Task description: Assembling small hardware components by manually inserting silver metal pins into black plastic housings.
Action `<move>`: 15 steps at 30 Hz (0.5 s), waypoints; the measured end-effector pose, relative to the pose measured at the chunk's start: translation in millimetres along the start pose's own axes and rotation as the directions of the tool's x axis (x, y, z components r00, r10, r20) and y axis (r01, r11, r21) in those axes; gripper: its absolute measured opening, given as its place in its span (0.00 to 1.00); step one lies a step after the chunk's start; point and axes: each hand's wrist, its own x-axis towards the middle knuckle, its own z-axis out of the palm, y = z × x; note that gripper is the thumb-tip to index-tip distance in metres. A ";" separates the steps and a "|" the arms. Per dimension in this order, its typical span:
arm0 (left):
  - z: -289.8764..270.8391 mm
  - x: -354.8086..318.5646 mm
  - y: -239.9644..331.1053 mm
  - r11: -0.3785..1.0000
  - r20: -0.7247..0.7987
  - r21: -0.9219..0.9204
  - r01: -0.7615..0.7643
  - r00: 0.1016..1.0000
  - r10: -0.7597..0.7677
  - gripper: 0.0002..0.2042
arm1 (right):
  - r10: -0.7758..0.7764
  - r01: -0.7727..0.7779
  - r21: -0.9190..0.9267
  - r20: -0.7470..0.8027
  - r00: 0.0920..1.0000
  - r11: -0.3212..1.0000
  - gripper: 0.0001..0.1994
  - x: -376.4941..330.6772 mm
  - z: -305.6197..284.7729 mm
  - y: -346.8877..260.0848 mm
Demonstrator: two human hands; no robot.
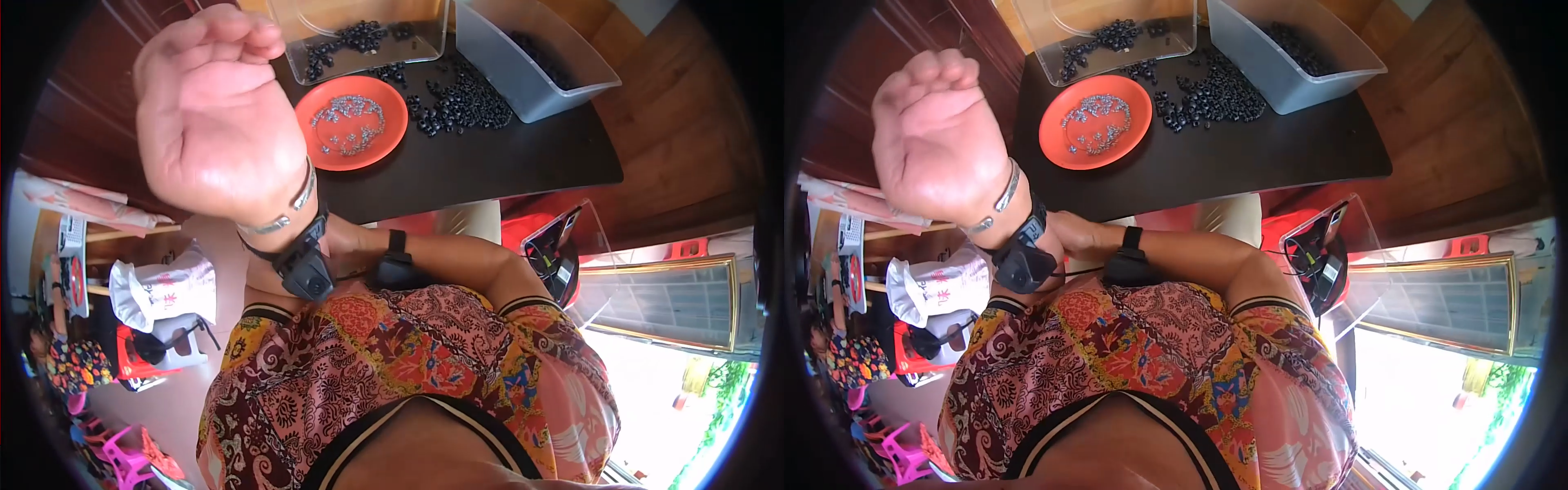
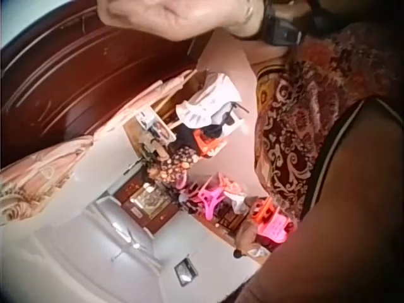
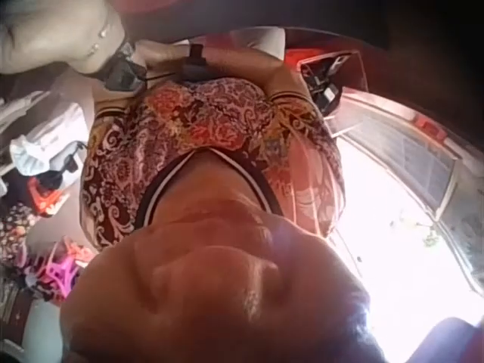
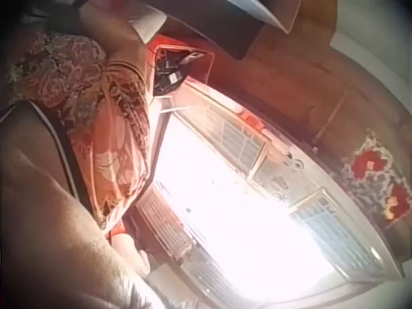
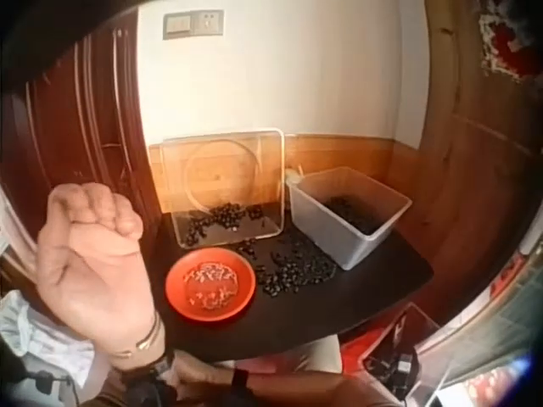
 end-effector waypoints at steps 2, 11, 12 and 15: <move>10.9 -6.0 3.9 0.981 0.017 0.164 -0.107 0.994 0.106 0.16 | 0.019 -0.021 0.055 0.034 0.999 0.998 0.19 1.0 6.4 6.7; 34.6 -29.7 -26.6 0.626 0.351 0.557 -0.546 0.838 0.418 0.16 | -0.455 0.501 -0.340 0.211 0.865 0.796 0.16 -16.3 13.6 -12.3; 33.5 -24.2 -25.9 0.629 0.355 0.552 -0.547 0.837 0.416 0.16 | -0.462 0.508 -0.339 0.212 0.861 0.792 0.16 -20.0 20.4 -17.6; 25.9 5.5 -14.5 0.448 0.492 0.565 -0.693 0.718 0.492 0.17 | -0.302 0.283 -0.290 -0.022 0.953 0.914 0.23 -43.8 56.5 -50.5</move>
